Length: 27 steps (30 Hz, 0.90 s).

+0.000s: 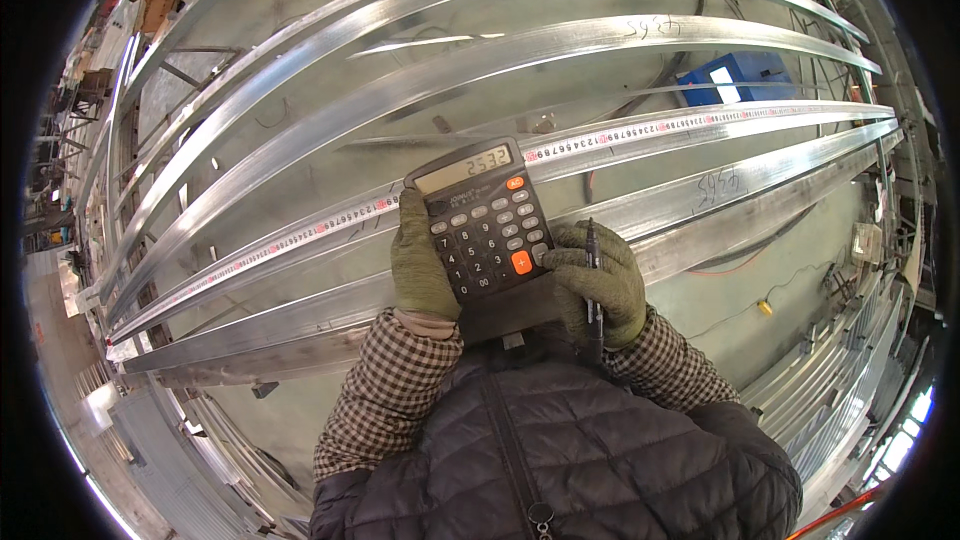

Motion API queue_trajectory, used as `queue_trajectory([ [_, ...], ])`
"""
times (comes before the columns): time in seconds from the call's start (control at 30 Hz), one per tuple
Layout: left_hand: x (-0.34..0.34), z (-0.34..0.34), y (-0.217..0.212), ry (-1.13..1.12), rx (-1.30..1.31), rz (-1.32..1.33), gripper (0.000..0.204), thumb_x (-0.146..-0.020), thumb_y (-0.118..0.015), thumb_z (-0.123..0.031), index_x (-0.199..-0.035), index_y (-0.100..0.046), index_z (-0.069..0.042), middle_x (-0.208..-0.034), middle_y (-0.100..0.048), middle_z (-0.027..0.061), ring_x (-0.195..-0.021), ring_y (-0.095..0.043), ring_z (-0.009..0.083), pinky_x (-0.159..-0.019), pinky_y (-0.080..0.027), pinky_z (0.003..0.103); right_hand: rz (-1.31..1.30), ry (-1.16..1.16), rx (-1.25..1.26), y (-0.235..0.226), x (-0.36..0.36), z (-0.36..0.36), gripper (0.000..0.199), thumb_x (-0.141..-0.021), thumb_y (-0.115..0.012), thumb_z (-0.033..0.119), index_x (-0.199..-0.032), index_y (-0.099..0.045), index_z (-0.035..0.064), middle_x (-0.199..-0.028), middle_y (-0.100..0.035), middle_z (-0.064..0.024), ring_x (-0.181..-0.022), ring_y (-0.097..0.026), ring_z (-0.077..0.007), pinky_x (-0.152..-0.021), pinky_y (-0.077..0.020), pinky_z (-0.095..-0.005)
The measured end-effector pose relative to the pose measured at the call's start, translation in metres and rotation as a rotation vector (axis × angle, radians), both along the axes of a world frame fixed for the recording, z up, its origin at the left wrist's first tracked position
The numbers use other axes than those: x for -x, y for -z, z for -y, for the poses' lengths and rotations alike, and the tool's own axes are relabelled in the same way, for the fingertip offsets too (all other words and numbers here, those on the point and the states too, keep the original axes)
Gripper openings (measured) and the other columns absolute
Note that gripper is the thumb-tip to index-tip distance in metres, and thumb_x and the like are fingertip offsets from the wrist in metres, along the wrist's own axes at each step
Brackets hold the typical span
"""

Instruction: The person measures lengths on long metal bars using a tape measure and calculator, then marks the measured positions with a marker. The person repeats this process on multiple bars, writing numerical values on the metal surfaces.

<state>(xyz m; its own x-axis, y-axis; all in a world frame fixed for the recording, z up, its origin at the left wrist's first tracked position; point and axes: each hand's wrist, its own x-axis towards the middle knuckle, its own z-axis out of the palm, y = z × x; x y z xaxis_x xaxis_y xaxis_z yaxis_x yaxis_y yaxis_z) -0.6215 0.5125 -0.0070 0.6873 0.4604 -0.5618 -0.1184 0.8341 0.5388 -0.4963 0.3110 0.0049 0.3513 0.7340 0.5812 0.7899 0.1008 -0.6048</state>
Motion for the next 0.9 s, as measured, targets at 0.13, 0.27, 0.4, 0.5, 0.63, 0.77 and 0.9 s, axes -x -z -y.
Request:
queue_trajectory([
  [0.13,-0.002,-0.004,0.003,0.010,0.050,0.021,0.071,-0.118,-0.049,-0.062,-0.154,-0.060,-0.002,-0.139,-0.075,0.0205,-0.118,-0.080,0.0336,-0.097,-0.071,0.048,-0.216,0.062,-0.159,0.000,0.003,-0.007,0.030,-0.084,-0.077,-0.006,-0.113,-0.074,0.0031,-0.108,-0.081,-0.0170,-0.104,-0.080,-0.0380,-0.092,-0.0656,-0.0481],
  [0.27,-0.004,-0.008,0.002,0.007,0.004,-0.007,0.068,-0.118,-0.050,-0.060,-0.152,-0.062,-0.002,-0.139,-0.075,0.0192,-0.118,-0.080,0.0312,-0.095,-0.072,0.046,-0.275,0.101,-0.097,0.002,-0.002,-0.009,0.032,-0.085,-0.074,-0.011,-0.116,-0.073,0.0000,-0.102,-0.080,-0.0187,-0.091,-0.079,-0.0382,-0.084,-0.0643,-0.0458],
  [0.4,-0.004,-0.014,0.005,-0.004,0.014,0.052,0.065,-0.118,-0.051,-0.058,-0.150,-0.064,-0.002,-0.138,-0.076,0.0194,-0.118,-0.080,0.0308,-0.095,-0.072,0.045,-0.321,0.075,-0.003,0.007,-0.012,-0.009,0.023,-0.092,-0.073,-0.005,-0.115,-0.074,0.0003,-0.099,-0.078,-0.0189,-0.086,-0.077,-0.0367,-0.077,-0.0616,-0.0439],
  [0.5,-0.003,-0.020,0.012,0.007,-0.005,0.080,0.065,-0.118,-0.051,-0.057,-0.150,-0.064,-0.002,-0.139,-0.075,0.0204,-0.118,-0.080,0.0322,-0.095,-0.073,0.047,-0.366,0.047,0.014,0.014,-0.019,-0.009,0.017,-0.097,-0.072,0.002,-0.114,-0.074,0.0007,-0.097,-0.077,-0.0183,-0.083,-0.076,-0.0363,-0.074,-0.0605,-0.0440],
  [0.63,0.004,-0.028,0.021,0.006,-0.048,0.054,0.069,-0.118,-0.051,-0.058,-0.152,-0.061,0.000,-0.141,-0.074,0.0229,-0.120,-0.079,0.0344,-0.095,-0.073,0.049,-0.335,0.093,0.063,0.020,-0.024,-0.003,0.019,-0.101,-0.071,0.012,-0.115,-0.075,0.0008,-0.096,-0.077,-0.0170,-0.083,-0.076,-0.0361,-0.074,-0.0601,-0.0439],
  [0.77,0.009,-0.037,0.027,0.005,-0.120,0.007,0.072,-0.118,-0.049,-0.059,-0.155,-0.058,0.001,-0.143,-0.072,0.0253,-0.121,-0.079,0.0361,-0.097,-0.072,0.051,-0.373,0.082,0.055,0.029,-0.031,-0.001,0.023,-0.103,-0.070,0.019,-0.116,-0.075,-0.0001,-0.092,-0.077,-0.0145,-0.080,-0.076,-0.0358,-0.071,-0.0598,-0.0434],
  [0.9,0.011,-0.041,0.027,0.039,-0.190,-0.085,0.074,-0.118,-0.047,-0.061,-0.156,-0.056,0.002,-0.143,-0.072,0.0263,-0.122,-0.078,0.0376,-0.098,-0.072,0.052,-0.288,0.125,0.067,0.033,-0.034,-0.004,0.020,-0.104,-0.068,0.018,-0.109,-0.075,0.0000,-0.081,-0.075,-0.0110,-0.072,-0.075,-0.0346,-0.066,-0.0588,-0.0441],
])
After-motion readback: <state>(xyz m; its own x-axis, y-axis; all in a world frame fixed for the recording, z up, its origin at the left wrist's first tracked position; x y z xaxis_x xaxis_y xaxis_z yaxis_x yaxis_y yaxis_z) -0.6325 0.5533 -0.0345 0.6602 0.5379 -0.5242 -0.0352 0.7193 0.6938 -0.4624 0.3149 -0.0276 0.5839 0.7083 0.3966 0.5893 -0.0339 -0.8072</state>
